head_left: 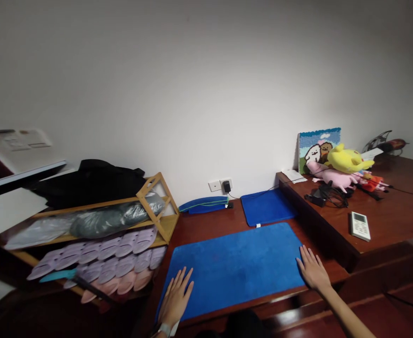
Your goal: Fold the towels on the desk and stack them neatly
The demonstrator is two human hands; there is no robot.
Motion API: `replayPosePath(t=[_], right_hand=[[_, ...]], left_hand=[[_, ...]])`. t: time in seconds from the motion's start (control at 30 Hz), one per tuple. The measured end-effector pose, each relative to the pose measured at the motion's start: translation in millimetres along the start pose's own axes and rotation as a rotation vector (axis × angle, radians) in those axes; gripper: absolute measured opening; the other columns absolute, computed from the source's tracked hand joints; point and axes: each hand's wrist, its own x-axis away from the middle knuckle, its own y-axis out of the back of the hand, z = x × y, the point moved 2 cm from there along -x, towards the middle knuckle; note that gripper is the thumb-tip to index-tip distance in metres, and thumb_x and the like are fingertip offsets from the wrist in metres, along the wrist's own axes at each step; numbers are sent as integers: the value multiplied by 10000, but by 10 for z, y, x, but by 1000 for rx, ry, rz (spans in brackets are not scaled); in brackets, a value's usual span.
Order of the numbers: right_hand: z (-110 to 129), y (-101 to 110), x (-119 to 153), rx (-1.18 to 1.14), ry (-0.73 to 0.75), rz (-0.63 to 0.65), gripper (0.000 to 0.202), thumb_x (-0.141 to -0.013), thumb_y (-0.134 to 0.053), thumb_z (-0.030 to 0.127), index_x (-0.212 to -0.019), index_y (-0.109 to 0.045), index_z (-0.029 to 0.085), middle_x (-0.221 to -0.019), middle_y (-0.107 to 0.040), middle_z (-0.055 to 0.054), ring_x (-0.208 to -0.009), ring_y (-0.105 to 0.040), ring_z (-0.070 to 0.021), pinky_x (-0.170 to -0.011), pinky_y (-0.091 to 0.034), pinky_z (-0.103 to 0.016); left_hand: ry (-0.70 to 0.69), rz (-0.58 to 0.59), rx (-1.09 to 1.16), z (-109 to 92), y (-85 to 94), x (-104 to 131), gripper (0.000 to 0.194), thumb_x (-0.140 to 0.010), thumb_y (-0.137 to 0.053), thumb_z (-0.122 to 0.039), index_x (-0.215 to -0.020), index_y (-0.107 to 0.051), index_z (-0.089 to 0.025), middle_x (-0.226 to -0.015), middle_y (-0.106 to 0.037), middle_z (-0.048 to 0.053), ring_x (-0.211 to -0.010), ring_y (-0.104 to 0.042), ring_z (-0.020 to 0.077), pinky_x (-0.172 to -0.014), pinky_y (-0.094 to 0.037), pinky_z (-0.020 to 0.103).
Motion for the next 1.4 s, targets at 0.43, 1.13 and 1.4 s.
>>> replayPosePath(t=[0.43, 1.13, 1.4], right_hand=[[2332, 348, -82, -285, 460, -24, 657, -1025, -210, 458, -1591, -344, 152, -1667, -312, -55, -1568, -191, -239, -1288, -134, -462], [728, 93, -1248, -45, 25, 47, 730, -1006, -153, 526, -1633, -179, 153, -1709, -195, -38, -1581, -129, -227, -1279, -78, -452], [564, -21, -1339, -83, 1, 33, 750, -998, -115, 550, -1636, -183, 162, -1715, -180, -57, -1583, -112, -212, -1280, -67, -455]], left_hand=[[13, -94, 3, 27, -66, 51, 537, -1050, -350, -452, -1568, -384, -317, -1667, -345, 26, -1532, -313, 230, -1249, -305, 507], [28, -67, -13, 108, -137, 31, 553, -1037, -341, -490, -1572, -365, -354, -1650, -380, -25, -1530, -324, 224, -1245, -321, 504], [6, -85, -1, 159, -175, 11, 552, -1030, -354, -471, -1571, -367, -359, -1646, -385, -19, -1518, -350, 239, -1235, -331, 526]])
